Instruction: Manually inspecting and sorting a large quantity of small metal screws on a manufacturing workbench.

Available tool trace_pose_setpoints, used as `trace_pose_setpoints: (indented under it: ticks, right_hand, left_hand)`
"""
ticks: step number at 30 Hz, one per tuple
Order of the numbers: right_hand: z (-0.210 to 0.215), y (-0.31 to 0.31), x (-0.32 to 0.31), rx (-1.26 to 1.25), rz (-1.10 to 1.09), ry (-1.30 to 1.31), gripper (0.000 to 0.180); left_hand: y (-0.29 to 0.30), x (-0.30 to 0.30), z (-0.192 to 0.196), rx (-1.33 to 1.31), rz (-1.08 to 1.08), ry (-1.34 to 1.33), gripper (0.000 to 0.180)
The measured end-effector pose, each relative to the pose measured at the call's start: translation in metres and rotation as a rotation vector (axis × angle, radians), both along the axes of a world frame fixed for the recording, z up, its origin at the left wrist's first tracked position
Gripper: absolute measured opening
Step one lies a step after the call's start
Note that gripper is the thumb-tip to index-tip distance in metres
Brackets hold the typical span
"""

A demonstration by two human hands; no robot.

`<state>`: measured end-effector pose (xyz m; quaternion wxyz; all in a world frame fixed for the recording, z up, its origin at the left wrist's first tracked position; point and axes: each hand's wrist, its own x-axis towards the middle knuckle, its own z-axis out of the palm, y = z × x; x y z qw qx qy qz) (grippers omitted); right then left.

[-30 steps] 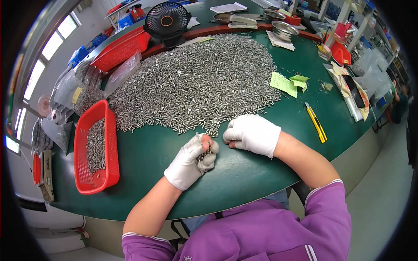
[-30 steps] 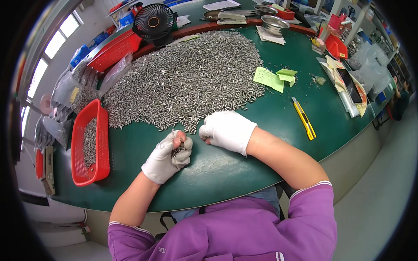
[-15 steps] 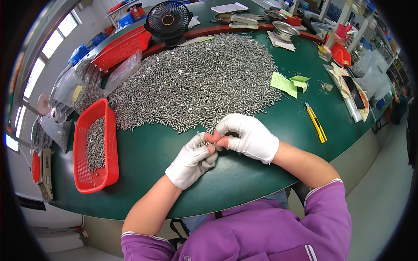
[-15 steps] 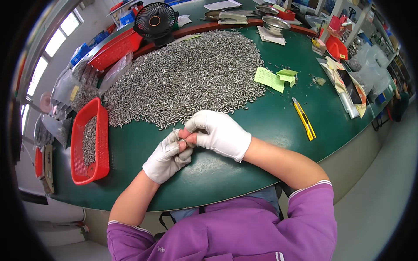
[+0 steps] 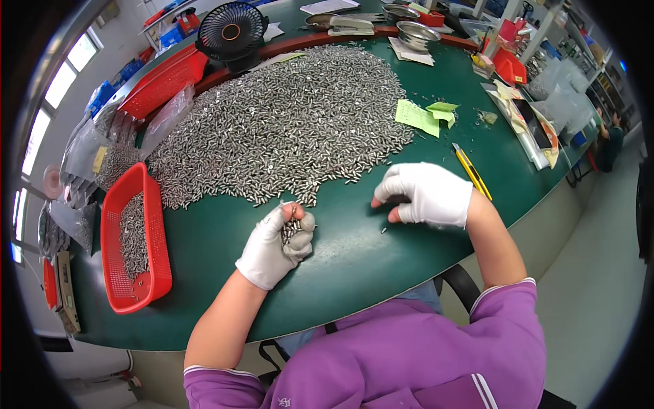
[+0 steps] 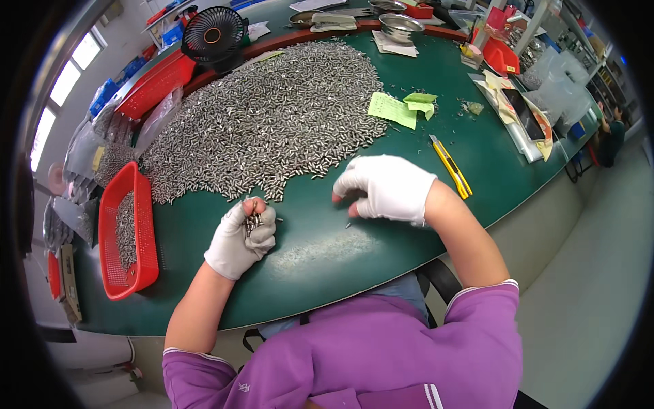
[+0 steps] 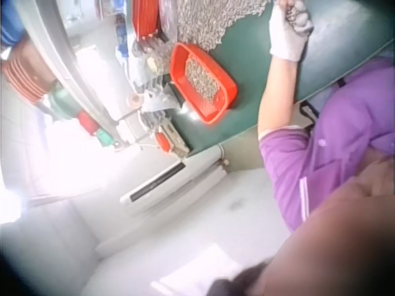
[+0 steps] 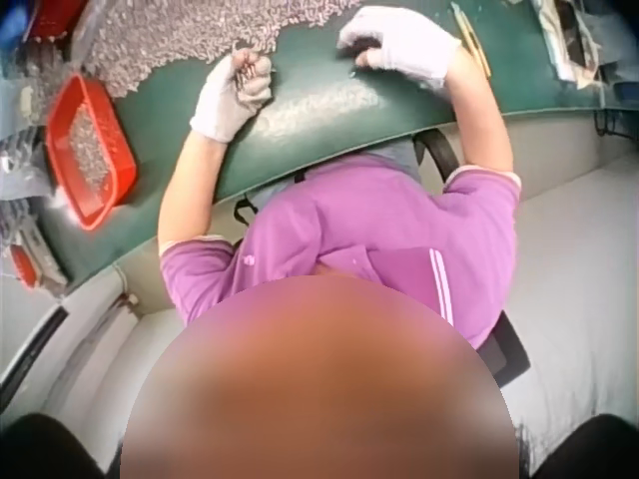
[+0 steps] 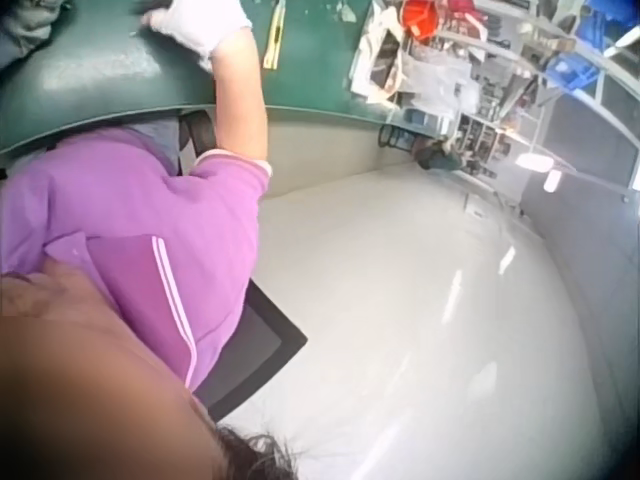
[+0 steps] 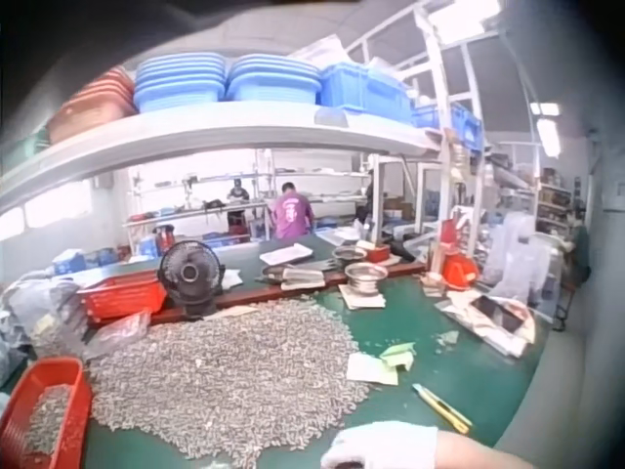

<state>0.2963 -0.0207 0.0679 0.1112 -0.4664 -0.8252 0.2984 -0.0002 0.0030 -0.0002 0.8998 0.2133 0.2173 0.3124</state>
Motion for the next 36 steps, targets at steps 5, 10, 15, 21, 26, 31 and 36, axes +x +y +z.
trace_pose_setpoints:
  ticks: [5,10,15,21,26,31,36]
  right_hand:
    - [-0.021,-0.029,-0.014,0.076,-0.044,-0.102,0.020]
    - [-0.027,-0.023,-0.034,0.170,-0.095,-0.143,0.011]
    - [-0.042,0.012,-0.073,0.378,-0.059,0.054,0.014]
    - [-0.043,0.030,-0.093,0.313,-0.059,-0.181,0.016]
    - [-0.054,0.030,-0.088,0.366,-0.132,0.104,0.015]
    - [-0.035,0.027,-0.082,-0.118,-0.237,0.573,0.023]
    - [-0.029,0.021,-0.082,-0.640,-0.160,0.935,0.032]
  left_hand:
    - [0.002,0.003,-0.001,-0.027,0.017,-0.026,0.024]
    - [0.000,0.003,-0.001,-0.036,0.060,-0.016,0.026]
    - [0.000,0.003,-0.002,-0.053,0.077,-0.016,0.024]
    - [-0.002,0.004,0.002,-0.047,0.064,0.013,0.019]
    - [-0.002,0.004,0.001,-0.060,0.059,-0.013,0.017]
    - [-0.003,0.005,0.003,-0.033,0.043,0.018,0.020]
    - [-0.005,0.003,0.003,0.015,-0.036,-0.007,0.020]
